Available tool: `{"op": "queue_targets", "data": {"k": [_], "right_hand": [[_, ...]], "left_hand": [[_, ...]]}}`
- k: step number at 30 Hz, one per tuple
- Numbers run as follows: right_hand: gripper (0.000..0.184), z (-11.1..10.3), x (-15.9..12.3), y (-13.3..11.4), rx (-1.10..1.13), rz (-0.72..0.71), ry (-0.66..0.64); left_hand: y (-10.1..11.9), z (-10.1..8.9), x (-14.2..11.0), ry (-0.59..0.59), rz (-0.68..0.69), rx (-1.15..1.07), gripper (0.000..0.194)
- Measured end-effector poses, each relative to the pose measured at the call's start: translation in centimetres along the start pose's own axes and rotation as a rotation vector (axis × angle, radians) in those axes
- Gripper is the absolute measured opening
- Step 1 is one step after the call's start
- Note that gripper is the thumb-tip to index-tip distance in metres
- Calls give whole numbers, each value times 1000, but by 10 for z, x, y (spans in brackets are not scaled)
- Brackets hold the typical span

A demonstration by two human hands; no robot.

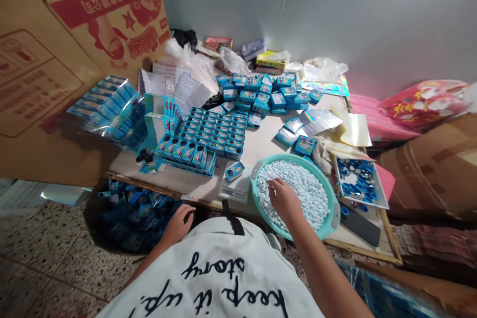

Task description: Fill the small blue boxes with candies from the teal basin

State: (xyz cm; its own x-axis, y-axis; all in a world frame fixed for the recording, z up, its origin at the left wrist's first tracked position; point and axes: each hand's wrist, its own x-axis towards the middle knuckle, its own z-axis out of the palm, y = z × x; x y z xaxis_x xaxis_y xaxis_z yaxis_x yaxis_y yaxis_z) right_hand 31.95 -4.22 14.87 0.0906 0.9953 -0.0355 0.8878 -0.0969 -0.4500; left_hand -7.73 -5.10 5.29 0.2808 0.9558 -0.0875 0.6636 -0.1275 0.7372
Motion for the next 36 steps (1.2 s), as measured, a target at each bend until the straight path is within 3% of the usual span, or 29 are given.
{"op": "queue_targets", "data": {"k": [3, 7, 21, 25, 29, 31, 34, 36], "right_hand": [[32, -3, -21, 17, -7, 40, -10], [32, -1, -28, 14, -7, 58, -24], [32, 1, 22, -21, -81, -54, -66], [32, -2, 30, -25, -30, -61, -43], [29, -2, 32, -25, 56, 1, -24], [25, 1, 30, -27, 250, 86, -10], [23, 15, 23, -39, 586, 235, -15], [28, 28, 17, -52, 725, 318, -34]], "left_hand": [[2, 2, 6, -58, 4, 9, 26], [9, 5, 12, -109, 33, 28, 27], [7, -3, 3, -163, 14, 58, 28], [1, -4, -2, -136, -16, 66, 28], [6, -4, -2, -37, -22, 49, 26], [20, 0, 11, -17, 35, 36, 24], [51, 18, 54, 10, 116, -28, 29], [72, 36, 92, 49, 131, -86, 56]]}}
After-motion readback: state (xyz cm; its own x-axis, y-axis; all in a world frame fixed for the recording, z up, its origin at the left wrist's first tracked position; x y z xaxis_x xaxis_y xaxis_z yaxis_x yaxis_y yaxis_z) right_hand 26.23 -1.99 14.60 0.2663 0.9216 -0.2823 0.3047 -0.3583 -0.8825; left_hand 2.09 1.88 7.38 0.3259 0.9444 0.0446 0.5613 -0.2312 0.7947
